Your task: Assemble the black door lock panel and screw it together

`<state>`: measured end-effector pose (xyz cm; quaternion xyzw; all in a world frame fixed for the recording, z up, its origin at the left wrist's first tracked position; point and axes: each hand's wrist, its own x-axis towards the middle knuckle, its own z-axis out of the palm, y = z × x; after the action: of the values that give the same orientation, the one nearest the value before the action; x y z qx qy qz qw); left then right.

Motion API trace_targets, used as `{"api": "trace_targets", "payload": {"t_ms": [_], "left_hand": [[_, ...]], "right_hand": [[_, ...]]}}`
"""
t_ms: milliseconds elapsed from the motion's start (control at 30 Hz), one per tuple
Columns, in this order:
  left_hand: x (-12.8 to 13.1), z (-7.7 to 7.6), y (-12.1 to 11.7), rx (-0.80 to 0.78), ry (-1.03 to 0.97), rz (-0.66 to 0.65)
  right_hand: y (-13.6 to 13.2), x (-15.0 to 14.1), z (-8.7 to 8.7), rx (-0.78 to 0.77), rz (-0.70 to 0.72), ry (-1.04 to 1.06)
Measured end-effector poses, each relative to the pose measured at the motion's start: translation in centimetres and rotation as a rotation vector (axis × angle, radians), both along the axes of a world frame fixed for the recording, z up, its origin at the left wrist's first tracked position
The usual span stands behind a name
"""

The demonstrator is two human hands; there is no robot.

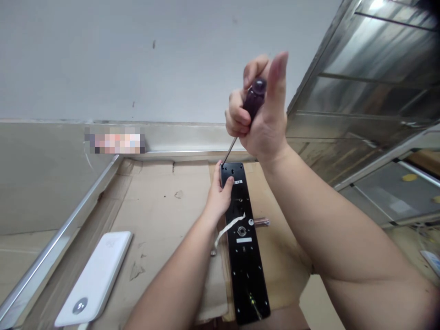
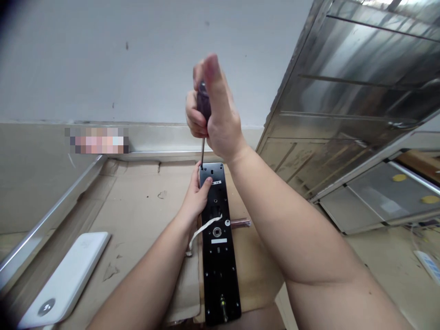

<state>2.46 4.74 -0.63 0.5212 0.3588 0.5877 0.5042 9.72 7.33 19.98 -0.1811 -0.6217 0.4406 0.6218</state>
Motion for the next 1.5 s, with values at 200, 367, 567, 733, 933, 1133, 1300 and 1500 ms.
{"api": "trace_targets", "payload": {"t_ms": [200, 367, 567, 733, 933, 1133, 1300, 1500], "left_hand": [[0.1, -0.3, 0.1, -0.011, -0.007, 0.004], [0.0, -0.1, 0.1, -0.034, 0.001, 0.006], [-0.1, 0.0, 0.0, 0.012, 0.029, 0.015], [-0.1, -0.1, 0.0, 0.015, 0.045, 0.02], [-0.1, 0.2, -0.1, -0.016, 0.031, 0.019], [-0.1, 0.4, -0.2, -0.03, 0.006, 0.006], [0.0, 0.3, -0.3, -0.057, -0.013, -0.015], [0.0, 0.3, -0.3, -0.053, 0.002, -0.005]], "right_hand": [[0.9, -0.3, -0.5, 0.124, 0.001, 0.065], [1.2, 0.5, 0.4, 0.039, 0.109, -0.132], [-0.2, -0.6, 0.0, 0.019, -0.063, 0.046], [0.3, -0.2, -0.5, 0.018, -0.156, -0.01], [0.8, 0.6, 0.4, -0.048, 0.088, -0.077], [0.0, -0.5, -0.8, 0.056, -0.013, 0.124], [1.1, 0.3, -0.6, 0.1, -0.003, 0.012], [0.4, 0.5, 0.4, -0.059, 0.026, -0.103]]}}
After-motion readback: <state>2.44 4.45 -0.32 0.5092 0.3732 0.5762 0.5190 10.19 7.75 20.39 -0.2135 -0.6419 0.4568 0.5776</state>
